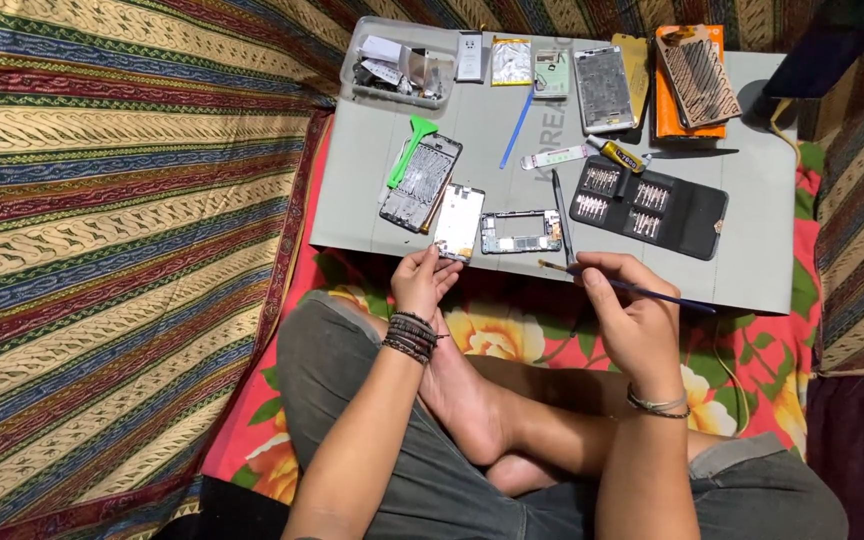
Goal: The person cleans the edges of a smartphone frame and screen using a small brush, then aligns and presses the screen into the frame to assemble the device. The person handles the frame and screen separately before joining them.
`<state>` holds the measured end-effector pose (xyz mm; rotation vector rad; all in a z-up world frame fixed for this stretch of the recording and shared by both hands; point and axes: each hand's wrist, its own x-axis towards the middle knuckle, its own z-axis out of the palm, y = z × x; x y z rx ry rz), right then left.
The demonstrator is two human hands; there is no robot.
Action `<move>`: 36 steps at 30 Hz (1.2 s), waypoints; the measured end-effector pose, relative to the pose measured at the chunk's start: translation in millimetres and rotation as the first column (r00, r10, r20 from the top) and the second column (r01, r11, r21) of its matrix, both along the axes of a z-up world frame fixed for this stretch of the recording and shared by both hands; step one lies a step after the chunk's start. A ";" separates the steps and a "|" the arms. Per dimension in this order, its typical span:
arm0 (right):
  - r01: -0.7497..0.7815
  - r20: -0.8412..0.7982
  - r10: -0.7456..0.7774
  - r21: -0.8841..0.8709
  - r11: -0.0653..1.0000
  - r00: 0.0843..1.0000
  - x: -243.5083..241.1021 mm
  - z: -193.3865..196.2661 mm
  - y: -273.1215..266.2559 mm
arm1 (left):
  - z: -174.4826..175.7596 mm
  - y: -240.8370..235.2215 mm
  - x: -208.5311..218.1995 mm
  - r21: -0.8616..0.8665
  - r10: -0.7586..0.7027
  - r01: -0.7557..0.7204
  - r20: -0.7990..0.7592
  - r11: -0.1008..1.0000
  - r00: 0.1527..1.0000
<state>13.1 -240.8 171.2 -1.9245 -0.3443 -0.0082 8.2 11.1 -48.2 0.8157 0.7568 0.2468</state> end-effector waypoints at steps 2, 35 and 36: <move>0.003 0.002 -0.003 0.004 1.000 1.000 -0.9 0.6 -0.8 | -0.5 -0.1 -0.3 -0.006 0.010 -0.010 -0.007 1.000 1.000; 0.146 0.152 -0.150 0.033 0.989 0.977 21.1 -26.5 -25.1 | 70.9 -41.4 -16.7 0.805 -0.158 0.020 0.091 0.593 0.983; 0.134 0.157 -0.135 0.020 0.991 0.978 22.4 -25.7 -26.4 | 85.4 -44.5 -13.9 0.916 -0.221 -0.002 0.099 0.401 0.970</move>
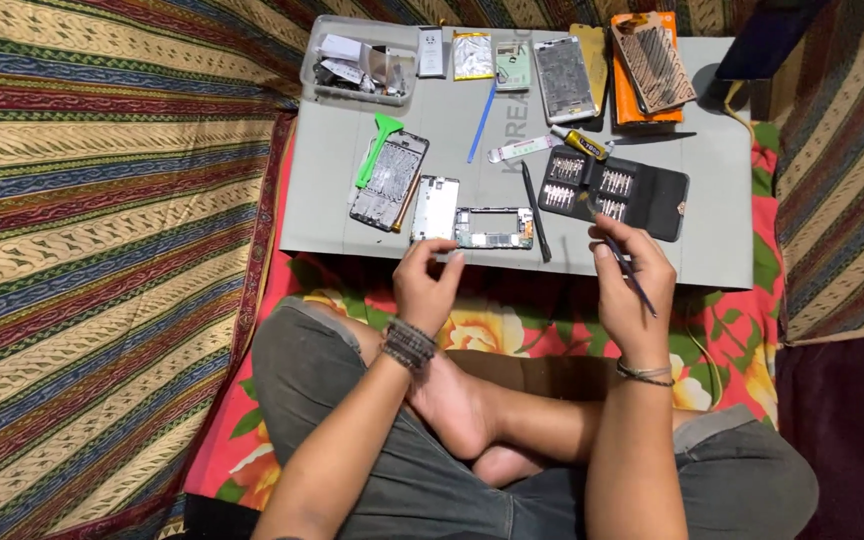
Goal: The person cleans the edges of a smartphone frame and screen using a small brush, then aligns and presses the screen into the frame to assemble the device. The person handles the frame and screen separately before joining them.
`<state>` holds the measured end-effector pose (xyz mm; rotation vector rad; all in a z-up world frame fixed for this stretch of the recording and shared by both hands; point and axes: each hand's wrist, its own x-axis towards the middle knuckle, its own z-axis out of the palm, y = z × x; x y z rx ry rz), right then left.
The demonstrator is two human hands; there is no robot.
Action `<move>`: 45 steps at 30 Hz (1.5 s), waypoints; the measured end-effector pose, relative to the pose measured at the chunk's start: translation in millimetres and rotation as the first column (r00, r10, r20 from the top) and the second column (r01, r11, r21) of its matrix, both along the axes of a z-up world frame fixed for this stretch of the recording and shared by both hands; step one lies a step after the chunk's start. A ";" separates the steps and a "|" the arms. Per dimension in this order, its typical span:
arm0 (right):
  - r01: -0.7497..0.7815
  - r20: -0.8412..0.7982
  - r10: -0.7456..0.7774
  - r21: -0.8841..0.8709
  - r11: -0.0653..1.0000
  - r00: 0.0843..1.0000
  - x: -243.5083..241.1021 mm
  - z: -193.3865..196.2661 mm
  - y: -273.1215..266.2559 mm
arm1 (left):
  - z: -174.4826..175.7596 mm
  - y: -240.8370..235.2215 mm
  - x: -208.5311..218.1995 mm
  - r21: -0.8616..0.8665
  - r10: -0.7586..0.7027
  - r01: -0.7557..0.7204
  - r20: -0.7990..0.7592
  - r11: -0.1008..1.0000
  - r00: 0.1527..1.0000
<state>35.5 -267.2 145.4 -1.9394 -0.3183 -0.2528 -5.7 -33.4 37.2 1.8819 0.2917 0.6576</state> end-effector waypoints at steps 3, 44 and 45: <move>-0.026 -0.044 0.023 -0.052 0.998 0.999 10.4 -26.3 -9.4 | 6.8 -0.4 26.3 0.320 -0.218 0.201 0.019 0.926 0.976; 0.068 -0.264 0.058 0.443 0.894 0.963 32.8 -86.1 80.0 | -1.5 82.4 7.6 -0.923 -0.090 0.331 0.320 0.193 0.943; 0.009 -0.247 0.101 0.406 0.914 0.964 42.0 -90.1 84.6 | -4.2 83.0 8.6 -0.935 -0.117 0.340 0.328 0.104 0.938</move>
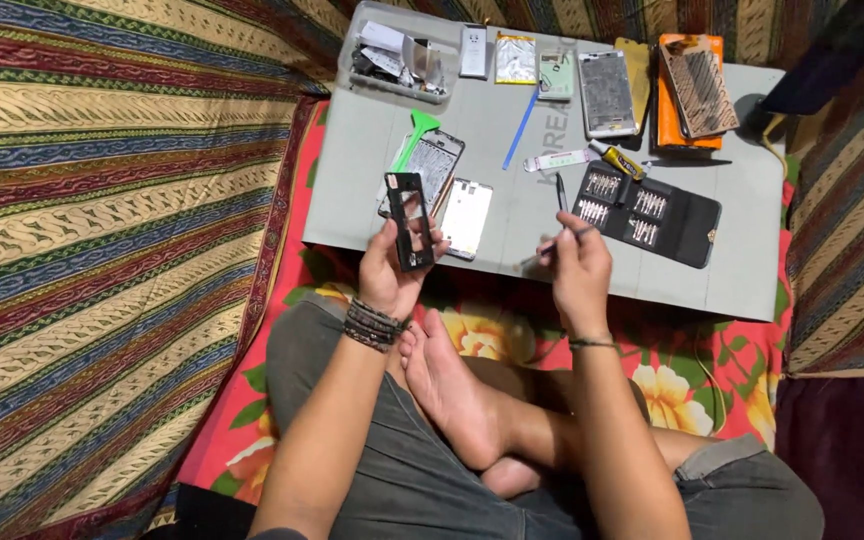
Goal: The person cleans the edges of a smartphone frame and screen using a small brush, then aligns and presses the screen into the frame to assemble the device. The person handles the frame and screen separately before joining them.
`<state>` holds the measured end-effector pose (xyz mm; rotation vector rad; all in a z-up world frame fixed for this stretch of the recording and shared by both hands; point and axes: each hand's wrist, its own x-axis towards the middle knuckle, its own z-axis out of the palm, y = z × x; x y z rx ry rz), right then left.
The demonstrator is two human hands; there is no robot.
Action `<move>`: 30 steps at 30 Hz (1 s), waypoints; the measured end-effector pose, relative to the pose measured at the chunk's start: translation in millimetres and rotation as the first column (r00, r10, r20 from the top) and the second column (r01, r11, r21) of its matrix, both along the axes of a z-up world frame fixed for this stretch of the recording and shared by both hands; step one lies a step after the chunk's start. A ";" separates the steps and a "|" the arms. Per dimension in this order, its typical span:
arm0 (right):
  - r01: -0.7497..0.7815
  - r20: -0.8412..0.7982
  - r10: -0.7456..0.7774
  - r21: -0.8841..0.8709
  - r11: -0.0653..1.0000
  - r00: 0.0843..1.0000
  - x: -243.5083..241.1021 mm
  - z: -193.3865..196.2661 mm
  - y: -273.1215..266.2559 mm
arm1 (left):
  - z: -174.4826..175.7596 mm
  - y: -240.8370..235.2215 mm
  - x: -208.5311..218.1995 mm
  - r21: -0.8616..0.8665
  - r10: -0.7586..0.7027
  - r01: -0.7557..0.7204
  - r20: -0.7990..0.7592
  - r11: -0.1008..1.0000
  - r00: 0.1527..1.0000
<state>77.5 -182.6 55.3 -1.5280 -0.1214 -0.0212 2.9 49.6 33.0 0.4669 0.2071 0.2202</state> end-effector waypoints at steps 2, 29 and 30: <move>-0.022 0.050 0.037 -0.278 0.960 0.998 0.9 18.8 7.3 | 1.4 1.4 -1.3 -0.041 -0.028 0.029 0.026 0.999 0.999; 0.158 0.254 0.258 -0.927 0.340 0.932 43.2 16.3 36.5 | -17.2 0.9 5.3 -0.009 -0.073 0.073 -0.031 0.997 0.997; 0.194 0.289 0.246 -0.917 0.348 0.925 43.9 15.2 35.5 | -17.8 0.1 6.0 0.008 -0.067 0.068 -0.038 0.998 0.997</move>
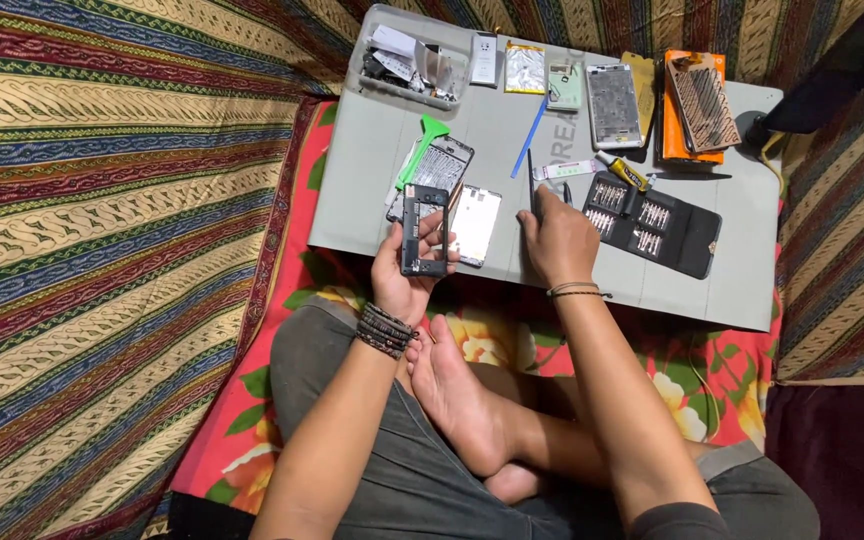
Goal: The person cleans the edges of a smartphone frame and screen using a small brush, then aligns and presses the screen into the frame to assemble the device. The person handles the frame and screen separately before joining them.
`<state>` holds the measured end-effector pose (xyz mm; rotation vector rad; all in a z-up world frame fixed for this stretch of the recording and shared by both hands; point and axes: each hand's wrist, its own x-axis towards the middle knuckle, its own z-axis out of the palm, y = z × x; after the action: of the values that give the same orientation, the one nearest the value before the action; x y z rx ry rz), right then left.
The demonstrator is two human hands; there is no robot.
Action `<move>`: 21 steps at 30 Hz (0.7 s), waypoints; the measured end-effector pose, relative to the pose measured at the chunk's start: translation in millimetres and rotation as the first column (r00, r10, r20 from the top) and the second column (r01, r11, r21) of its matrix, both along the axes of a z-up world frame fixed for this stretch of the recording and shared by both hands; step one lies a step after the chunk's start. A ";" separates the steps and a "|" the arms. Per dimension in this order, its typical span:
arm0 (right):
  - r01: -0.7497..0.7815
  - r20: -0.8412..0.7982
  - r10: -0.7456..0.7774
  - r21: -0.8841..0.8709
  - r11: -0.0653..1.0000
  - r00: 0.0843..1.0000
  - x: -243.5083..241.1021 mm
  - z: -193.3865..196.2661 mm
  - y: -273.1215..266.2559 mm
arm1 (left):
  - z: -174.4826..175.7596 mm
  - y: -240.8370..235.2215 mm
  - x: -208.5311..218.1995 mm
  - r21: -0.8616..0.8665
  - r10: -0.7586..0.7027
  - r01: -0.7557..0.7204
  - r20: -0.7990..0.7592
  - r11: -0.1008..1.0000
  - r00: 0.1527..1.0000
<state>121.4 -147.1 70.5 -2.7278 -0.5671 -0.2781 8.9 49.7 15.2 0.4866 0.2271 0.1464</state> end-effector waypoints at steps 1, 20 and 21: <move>0.002 0.000 -0.002 0.002 1.000 1.000 -2.0 -0.7 -0.8 | -1.6 -0.2 -0.3 0.002 -0.002 0.002 0.000 1.000 1.000; -0.123 -0.158 0.382 0.779 0.615 0.911 -125.6 -9.2 -6.9 | -2.5 -64.8 -18.7 0.759 0.086 -0.160 0.137 0.631 0.987; -0.122 -0.154 0.376 0.779 0.615 0.914 -125.8 -10.8 -9.6 | -2.2 -66.0 -17.8 0.763 0.084 -0.138 0.109 0.632 0.990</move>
<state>-4.4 -156.8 59.7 -1.7813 -0.5692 0.0029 -9.0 -16.3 13.0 1.3382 0.1191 0.3898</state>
